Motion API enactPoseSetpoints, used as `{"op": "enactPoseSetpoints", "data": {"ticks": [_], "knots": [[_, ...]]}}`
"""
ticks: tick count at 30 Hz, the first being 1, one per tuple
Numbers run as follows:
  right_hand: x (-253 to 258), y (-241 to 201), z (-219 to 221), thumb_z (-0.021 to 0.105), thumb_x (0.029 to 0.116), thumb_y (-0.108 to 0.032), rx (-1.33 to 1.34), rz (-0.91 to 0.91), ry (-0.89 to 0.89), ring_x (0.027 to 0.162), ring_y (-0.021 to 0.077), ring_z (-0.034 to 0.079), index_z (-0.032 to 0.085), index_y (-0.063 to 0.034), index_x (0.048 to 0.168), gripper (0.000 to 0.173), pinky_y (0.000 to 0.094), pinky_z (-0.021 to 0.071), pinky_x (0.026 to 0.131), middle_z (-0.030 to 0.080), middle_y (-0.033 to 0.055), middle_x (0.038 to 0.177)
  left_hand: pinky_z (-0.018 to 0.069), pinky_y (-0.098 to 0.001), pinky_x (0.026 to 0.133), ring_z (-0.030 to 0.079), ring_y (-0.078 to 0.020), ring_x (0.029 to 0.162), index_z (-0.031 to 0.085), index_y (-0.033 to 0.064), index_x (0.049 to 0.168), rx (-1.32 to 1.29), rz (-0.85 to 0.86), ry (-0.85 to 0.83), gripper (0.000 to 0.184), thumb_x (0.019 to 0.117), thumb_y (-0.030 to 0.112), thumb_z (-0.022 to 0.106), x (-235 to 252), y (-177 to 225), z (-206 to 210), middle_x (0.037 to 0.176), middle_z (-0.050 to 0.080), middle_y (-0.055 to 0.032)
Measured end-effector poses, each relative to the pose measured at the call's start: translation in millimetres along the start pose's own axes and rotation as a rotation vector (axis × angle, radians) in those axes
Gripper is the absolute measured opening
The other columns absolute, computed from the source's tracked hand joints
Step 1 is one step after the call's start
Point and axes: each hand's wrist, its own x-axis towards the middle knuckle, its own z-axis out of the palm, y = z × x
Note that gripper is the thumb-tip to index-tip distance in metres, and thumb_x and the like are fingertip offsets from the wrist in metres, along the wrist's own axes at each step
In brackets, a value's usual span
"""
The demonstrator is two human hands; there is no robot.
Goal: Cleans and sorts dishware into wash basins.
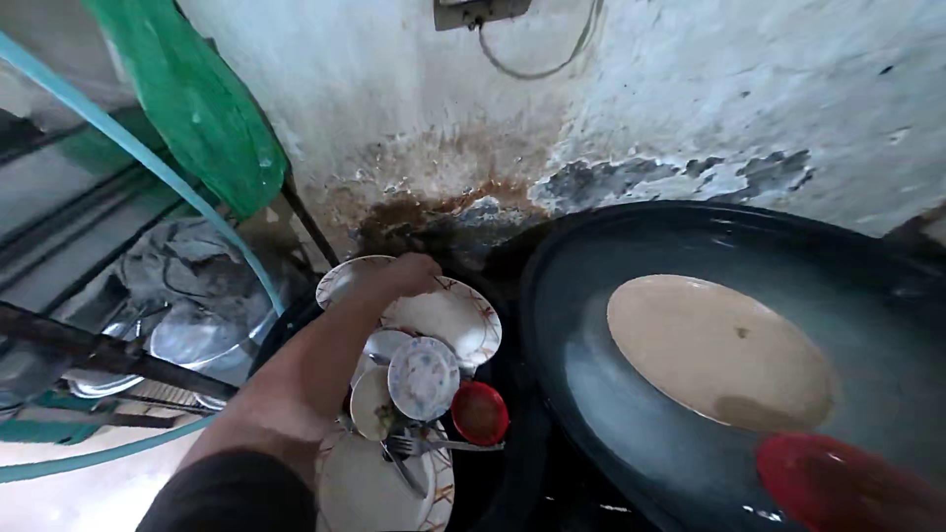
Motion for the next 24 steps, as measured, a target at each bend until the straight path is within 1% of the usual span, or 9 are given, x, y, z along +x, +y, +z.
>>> {"op": "enactPoseSetpoints", "data": {"ticks": [4, 8, 11, 13, 15, 17, 19, 21, 24], "knots": [[11.0, -16.7, 7.6, 0.050, 0.0948, -0.001, 0.017, -0.009, -0.110, 0.105, 0.0121, 0.062, 0.043, -0.0019, 0.146, 0.051, 0.0353, 0.0546, 0.089, 0.057, 0.0127, 0.128, 0.0495, -0.0546, 0.103, 0.065, -0.0306, 0.118, 0.070, 0.0070, 0.129, -0.052, 0.020, 0.275, 0.028, 0.1049, 0.015, 0.058, -72.2, 13.4, -42.3, 0.125, 0.069, -0.0163], [11.3, -55.9, 48.5, 0.050, 0.0939, 0.003, 0.015, -0.105, -0.146, 0.105, 0.0204, 0.064, 0.049, -0.0072, 0.144, 0.052, 0.0431, 0.0563, 0.085, 0.060, 0.0173, 0.128, 0.0503, -0.0625, 0.092, 0.066, -0.0397, 0.107, 0.057, 0.0083, 0.139, -0.113, -0.177, 0.377, 0.033, 0.1089, 0.019, 0.051, -131.8, 15.8, -57.6, 0.118, 0.067, -0.0236], [1.6, -102.3, 103.1, 0.051, 0.0968, 0.005, 0.070, -0.120, -0.225, 0.101, 0.0253, 0.066, 0.053, -0.0093, 0.142, 0.047, 0.0444, 0.0571, 0.080, 0.063, 0.0180, 0.123, 0.0499, -0.0606, 0.096, 0.064, -0.0379, 0.114, 0.054, 0.0091, 0.142, -0.298, -0.291, 0.351, 0.036, 0.1063, 0.014, 0.055, -143.0, 6.1, -27.4, 0.129, 0.063, -0.0227], [-14.8, -140.2, 141.5, 0.049, 0.1015, 0.005, 0.054, -0.104, -0.330, 0.103, 0.0282, 0.065, 0.049, -0.0095, 0.146, 0.047, 0.0452, 0.0551, 0.082, 0.061, 0.0205, 0.126, 0.0430, -0.0577, 0.110, 0.055, -0.0368, 0.132, 0.051, 0.0093, 0.149, -0.311, -0.269, 0.275, 0.045, 0.1045, 0.012, 0.057, -137.4, -6.3, 3.7, 0.146, 0.054, -0.0204], [-28.9, -172.3, 182.6, 0.048, 0.1023, 0.005, 0.023, -0.156, -0.422, 0.099, 0.0280, 0.066, 0.050, -0.0104, 0.146, 0.046, 0.0435, 0.0562, 0.078, 0.062, 0.0201, 0.124, 0.0442, -0.0606, 0.107, 0.058, -0.0411, 0.127, 0.058, 0.0030, 0.140, -0.300, -0.266, 0.188, 0.040, 0.1031, 0.017, 0.060, -123.9, -18.8, 34.9, 0.137, 0.060, -0.0254], [-39.4, -198.3, 222.2, 0.049, 0.1015, 0.004, -0.041, -0.296, -0.502, 0.106, 0.0288, 0.065, 0.052, -0.0103, 0.144, 0.045, 0.0475, 0.0547, 0.085, 0.063, 0.0189, 0.128, 0.0453, -0.0597, 0.105, 0.059, -0.0417, 0.123, 0.061, -0.0017, 0.133, -0.313, -0.291, 0.086, 0.036, 0.1035, 0.019, 0.060, -112.5, -15.1, 48.5, 0.130, 0.062, -0.0271], [-45.4, -221.9, 257.6, 0.051, 0.1002, 0.003, -0.181, -0.553, -0.521, 0.126, 0.0337, 0.059, 0.056, -0.0079, 0.143, 0.044, 0.0564, 0.0479, 0.103, 0.060, 0.0203, 0.138, 0.0441, -0.0581, 0.107, 0.058, -0.0409, 0.125, 0.058, -0.0035, 0.136, -0.284, -0.320, 0.018, 0.039, 0.1055, 0.021, 0.057, -106.7, -8.6, 50.3, 0.132, 0.061, -0.0270], [-45.0, -239.2, 289.3, 0.053, 0.0997, 0.002, -0.303, -0.779, -0.457, 0.131, 0.0399, 0.055, 0.058, -0.0073, 0.141, 0.043, 0.0599, 0.0453, 0.107, 0.057, 0.0236, 0.141, 0.0471, -0.0591, 0.102, 0.062, -0.0416, 0.119, 0.059, -0.0045, 0.134, -0.260, -0.280, 0.066, 0.038, 0.1035, 0.018, 0.060, -105.6, -10.2, 49.9, 0.125, 0.065, -0.0275], [-45.6, -257.2, 316.2, 0.052, 0.1005, 0.002, -0.372, -0.761, -0.434, 0.135, 0.0390, 0.052, 0.055, -0.0110, 0.145, 0.046, 0.0583, 0.0451, 0.108, 0.050, 0.0216, 0.148, 0.0451, -0.0592, 0.105, 0.061, -0.0397, 0.122, 0.059, -0.0007, 0.136, -0.334, -0.274, 0.124, 0.038, 0.1067, 0.023, 0.056, -108.3, -41.5, 48.9, 0.129, 0.064, -0.0256]]}}
